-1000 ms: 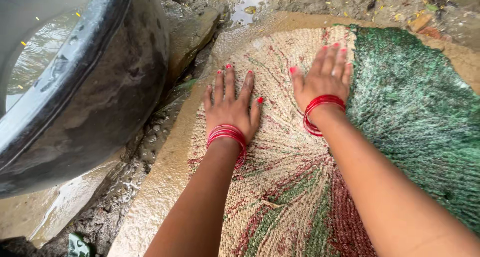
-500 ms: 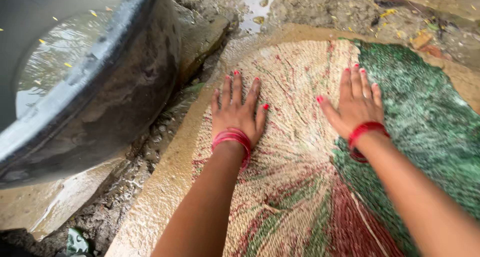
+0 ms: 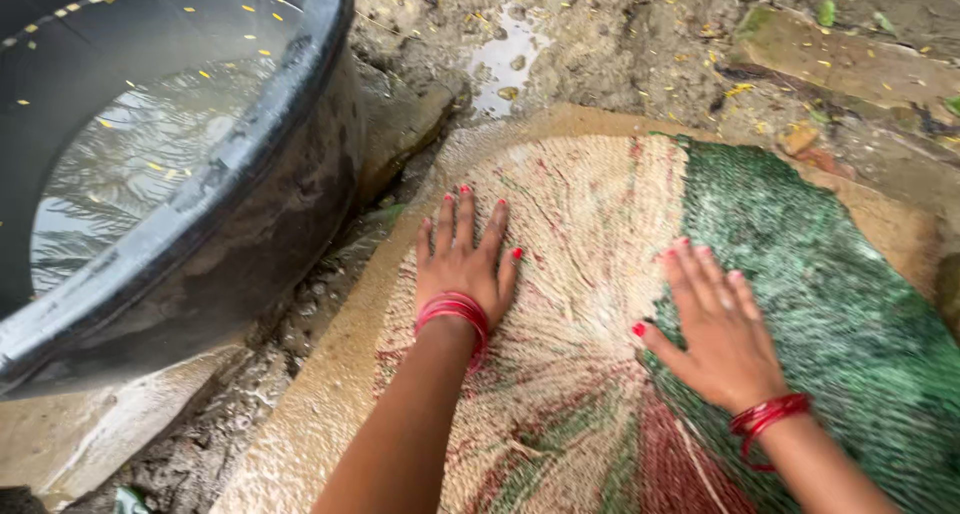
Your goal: The person washes a circular rug by hand on a stone surface outdoors, applying soap from a container and scrubbing with both hands before rinsing it with water from a tub.
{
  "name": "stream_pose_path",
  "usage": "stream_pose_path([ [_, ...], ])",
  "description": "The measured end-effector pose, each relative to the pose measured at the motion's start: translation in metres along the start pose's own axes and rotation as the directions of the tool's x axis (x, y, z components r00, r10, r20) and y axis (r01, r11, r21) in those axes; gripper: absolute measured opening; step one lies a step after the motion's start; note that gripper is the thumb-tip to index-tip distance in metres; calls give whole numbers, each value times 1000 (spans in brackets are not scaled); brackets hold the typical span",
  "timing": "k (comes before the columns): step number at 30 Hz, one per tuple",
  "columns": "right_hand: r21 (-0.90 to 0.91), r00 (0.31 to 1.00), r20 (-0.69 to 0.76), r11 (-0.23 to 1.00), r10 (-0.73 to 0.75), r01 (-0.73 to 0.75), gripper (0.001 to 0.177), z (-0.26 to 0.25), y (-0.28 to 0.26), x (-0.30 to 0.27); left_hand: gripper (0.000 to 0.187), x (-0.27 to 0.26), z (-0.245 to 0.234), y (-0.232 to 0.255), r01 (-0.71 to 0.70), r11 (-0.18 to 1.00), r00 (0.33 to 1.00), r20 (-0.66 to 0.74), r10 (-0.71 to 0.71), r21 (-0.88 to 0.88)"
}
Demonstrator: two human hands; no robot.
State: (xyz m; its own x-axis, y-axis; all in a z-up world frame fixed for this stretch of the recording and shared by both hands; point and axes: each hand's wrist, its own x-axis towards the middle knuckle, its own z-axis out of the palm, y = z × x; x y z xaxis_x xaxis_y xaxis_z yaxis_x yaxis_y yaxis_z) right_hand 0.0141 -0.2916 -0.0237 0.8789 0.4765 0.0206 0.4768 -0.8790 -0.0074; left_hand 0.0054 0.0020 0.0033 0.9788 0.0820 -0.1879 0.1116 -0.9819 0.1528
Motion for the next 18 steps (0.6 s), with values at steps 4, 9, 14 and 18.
stream_pose_path([
  [4, 82, 924, 31, 920, 382, -383, 93, 28, 0, 65, 66, -4, 5, -4, 2, 1000, 1000, 21, -2, 29],
  [9, 41, 945, 87, 946, 317, -321, 80, 41, -63, 90, 65, -2, 4, -3, -2, 1000, 1000, -13, 2, 14],
  [14, 20, 1000, 22, 1000, 12, -12, 76, 16, -45, -25, 65, -15, -6, 4, 51, 998, 998, 22, -52, 30],
  [18, 29, 918, -55, 919, 394, -393, 80, 12, 6, -86, 71, -49, -6, 55, 70, 989, 993, 84, -82, 133],
])
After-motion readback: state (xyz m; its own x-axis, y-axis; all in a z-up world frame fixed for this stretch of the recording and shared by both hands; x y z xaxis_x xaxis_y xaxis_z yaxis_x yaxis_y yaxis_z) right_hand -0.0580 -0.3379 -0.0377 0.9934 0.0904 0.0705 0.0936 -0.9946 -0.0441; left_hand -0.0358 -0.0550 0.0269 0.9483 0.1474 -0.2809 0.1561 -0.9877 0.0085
